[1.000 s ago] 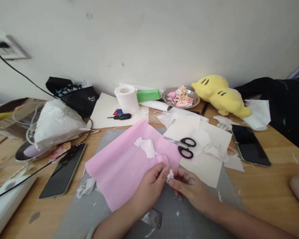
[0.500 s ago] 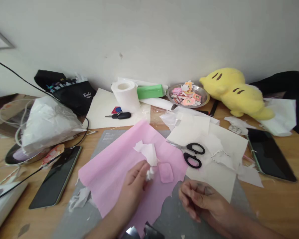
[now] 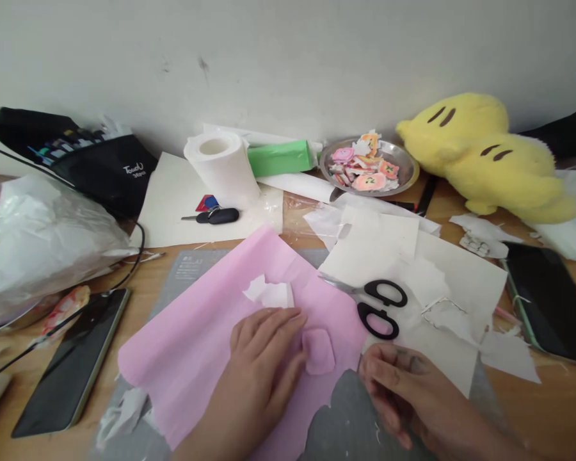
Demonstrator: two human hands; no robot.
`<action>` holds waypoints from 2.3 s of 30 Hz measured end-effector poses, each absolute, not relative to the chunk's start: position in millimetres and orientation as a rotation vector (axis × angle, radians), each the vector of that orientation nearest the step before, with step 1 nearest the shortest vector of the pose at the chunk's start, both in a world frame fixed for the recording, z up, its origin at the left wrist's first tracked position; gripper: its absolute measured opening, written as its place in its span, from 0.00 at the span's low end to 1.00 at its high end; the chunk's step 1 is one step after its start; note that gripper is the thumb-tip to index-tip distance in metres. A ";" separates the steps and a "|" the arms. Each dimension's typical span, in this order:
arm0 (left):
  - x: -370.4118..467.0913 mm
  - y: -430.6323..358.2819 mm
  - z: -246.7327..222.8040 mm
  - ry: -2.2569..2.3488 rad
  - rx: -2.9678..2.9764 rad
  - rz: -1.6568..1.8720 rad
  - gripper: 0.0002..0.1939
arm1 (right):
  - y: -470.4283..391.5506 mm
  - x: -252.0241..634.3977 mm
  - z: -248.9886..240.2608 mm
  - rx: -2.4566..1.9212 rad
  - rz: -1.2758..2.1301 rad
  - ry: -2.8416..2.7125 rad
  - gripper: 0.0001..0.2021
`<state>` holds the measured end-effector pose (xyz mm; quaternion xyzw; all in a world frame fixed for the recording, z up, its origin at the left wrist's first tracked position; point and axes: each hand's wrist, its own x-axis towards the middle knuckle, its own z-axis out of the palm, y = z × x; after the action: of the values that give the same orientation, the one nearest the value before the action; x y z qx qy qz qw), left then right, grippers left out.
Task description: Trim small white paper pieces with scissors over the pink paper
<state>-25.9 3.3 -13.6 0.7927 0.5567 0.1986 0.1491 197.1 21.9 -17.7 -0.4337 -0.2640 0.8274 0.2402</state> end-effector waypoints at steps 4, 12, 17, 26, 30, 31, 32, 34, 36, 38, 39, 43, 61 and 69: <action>-21.0 3.8 -16.6 1.579 2.349 0.431 0.27 | 22.5 198.6 -21.7 -1.216 2.209 -0.873 0.21; -12.1 2.7 -5.9 1.358 2.351 0.570 0.15 | 15.1 200.8 -11.9 -1.207 1.606 -1.531 0.12; -9.0 -0.9 -6.8 1.278 2.373 0.599 0.15 | 15.4 189.1 -15.1 -1.002 1.300 -1.722 0.05; -8.6 -4.6 -8.5 1.218 2.461 0.581 0.19 | 20.0 182.8 -20.2 -1.093 1.261 -1.853 0.04; -7.3 -5.4 -4.6 1.269 2.374 0.512 0.14 | 20.3 183.0 -10.7 -1.073 1.264 -2.032 0.06; -7.1 -5.7 -3.6 1.280 2.349 0.506 0.13 | 20.0 182.4 -8.8 -1.066 1.260 -2.069 0.07; -6.9 -6.1 -2.6 1.292 2.326 0.509 0.12 | 19.4 181.7 -7.6 -1.053 1.260 -2.093 0.07; -6.7 -6.9 -0.6 1.330 2.229 0.537 0.09 | 17.0 180.1 -7.4 -1.016 1.283 -2.093 0.08; -6.3 -7.6 1.4 1.397 2.034 0.600 0.05 | 13.3 178.9 -10.2 -0.977 1.317 -2.039 0.10; -5.4 -7.9 3.1 1.454 1.836 0.676 0.01 | 9.1 178.1 -14.9 -0.979 1.341 -1.966 0.14; -4.8 -8.0 3.6 1.467 1.790 0.701 0.02 | 7.3 177.6 -17.4 -1.002 1.348 -1.929 0.17; -0.9 -8.6 3.5 1.437 1.629 0.797 0.08 | 5.2 174.4 -23.1 -1.096 1.407 -1.803 0.23; 5.5 -8.1 4.1 1.261 1.207 1.013 0.12 | 4.2 177.1 -5.9 -1.134 1.394 -1.789 0.14; 3.9 -4.8 2.3 1.284 1.228 0.972 0.12 | 6.0 181.4 -10.5 -1.173 1.401 -1.819 0.14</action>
<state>3.9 -4.8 2.3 0.5145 0.5377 0.4072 0.5295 181.4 6.0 -10.5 -0.4370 -0.6777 0.5220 0.2780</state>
